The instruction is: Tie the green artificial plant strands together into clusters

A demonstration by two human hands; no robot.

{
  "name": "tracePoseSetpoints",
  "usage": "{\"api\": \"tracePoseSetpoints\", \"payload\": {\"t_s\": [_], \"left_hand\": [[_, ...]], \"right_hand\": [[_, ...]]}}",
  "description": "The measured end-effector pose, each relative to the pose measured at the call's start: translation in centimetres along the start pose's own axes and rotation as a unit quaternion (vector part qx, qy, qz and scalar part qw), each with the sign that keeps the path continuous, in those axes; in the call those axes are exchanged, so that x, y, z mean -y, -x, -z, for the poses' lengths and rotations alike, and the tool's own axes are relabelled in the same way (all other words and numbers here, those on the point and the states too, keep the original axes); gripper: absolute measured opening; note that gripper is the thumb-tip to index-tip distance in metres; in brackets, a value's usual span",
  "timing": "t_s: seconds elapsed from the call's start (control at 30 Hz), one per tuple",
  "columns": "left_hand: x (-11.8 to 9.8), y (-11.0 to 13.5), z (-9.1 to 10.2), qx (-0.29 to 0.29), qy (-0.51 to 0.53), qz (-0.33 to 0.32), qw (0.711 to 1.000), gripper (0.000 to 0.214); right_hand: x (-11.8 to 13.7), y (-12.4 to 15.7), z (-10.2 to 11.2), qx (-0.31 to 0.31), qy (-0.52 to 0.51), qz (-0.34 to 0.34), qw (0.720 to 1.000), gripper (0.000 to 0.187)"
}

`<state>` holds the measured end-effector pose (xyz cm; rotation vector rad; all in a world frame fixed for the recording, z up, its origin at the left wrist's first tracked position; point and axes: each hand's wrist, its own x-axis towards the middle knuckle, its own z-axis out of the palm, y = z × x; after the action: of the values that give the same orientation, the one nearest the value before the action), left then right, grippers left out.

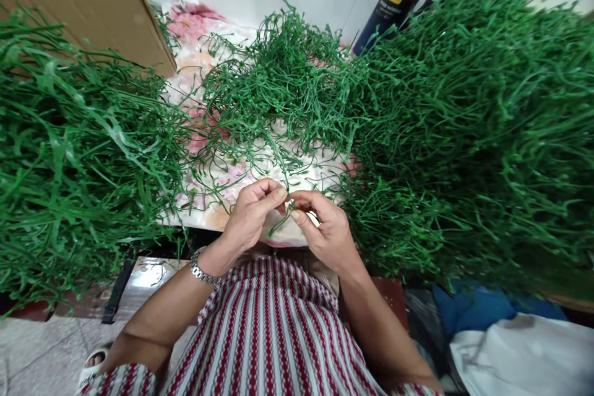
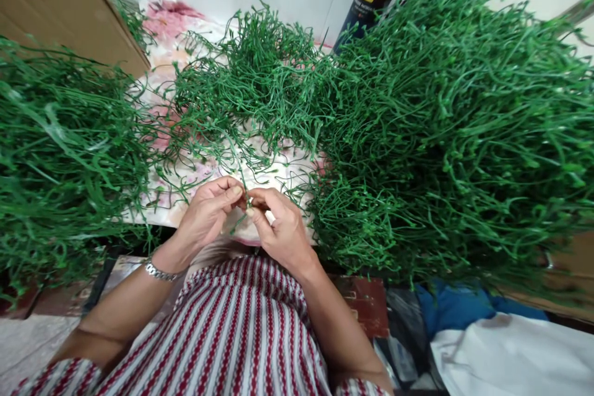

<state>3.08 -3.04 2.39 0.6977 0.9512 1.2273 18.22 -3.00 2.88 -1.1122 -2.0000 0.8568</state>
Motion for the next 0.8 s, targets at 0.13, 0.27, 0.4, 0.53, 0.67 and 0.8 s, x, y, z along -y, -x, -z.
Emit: {"api": "tracePoseSetpoints", "payload": {"t_s": [0.13,0.27,0.4,0.53,0.67,0.8], "left_hand": [[0.2,-0.2,-0.2,-0.006,0.03,-0.006,1.0,0.014],[0.4,-0.5,-0.3,-0.019,0.055,-0.013,0.998,0.013],[0.3,-0.7,-0.3,-0.046,0.084,-0.024,0.995,0.012],[0.2,-0.7,-0.6,-0.043,0.103,-0.023,0.993,0.01],[0.4,-0.6,-1.1,-0.057,0.1,-0.028,0.993,0.01],[0.6,-0.6,-1.2,-0.043,0.109,-0.039,0.992,0.009]], "right_hand": [[0.1,0.1,-0.4,0.005,0.023,0.043,0.999,0.019],[0.3,0.2,-0.9,0.015,0.032,0.041,0.999,0.016],[0.3,0.1,-1.0,0.018,-0.004,0.018,1.0,0.016],[0.0,0.0,-1.2,0.036,-0.073,-0.028,0.996,0.017],[-0.2,-0.1,-2.2,0.027,-0.108,-0.052,0.992,0.026],[-0.3,-0.1,-3.3,-0.01,-0.146,-0.069,0.987,0.02]]}}
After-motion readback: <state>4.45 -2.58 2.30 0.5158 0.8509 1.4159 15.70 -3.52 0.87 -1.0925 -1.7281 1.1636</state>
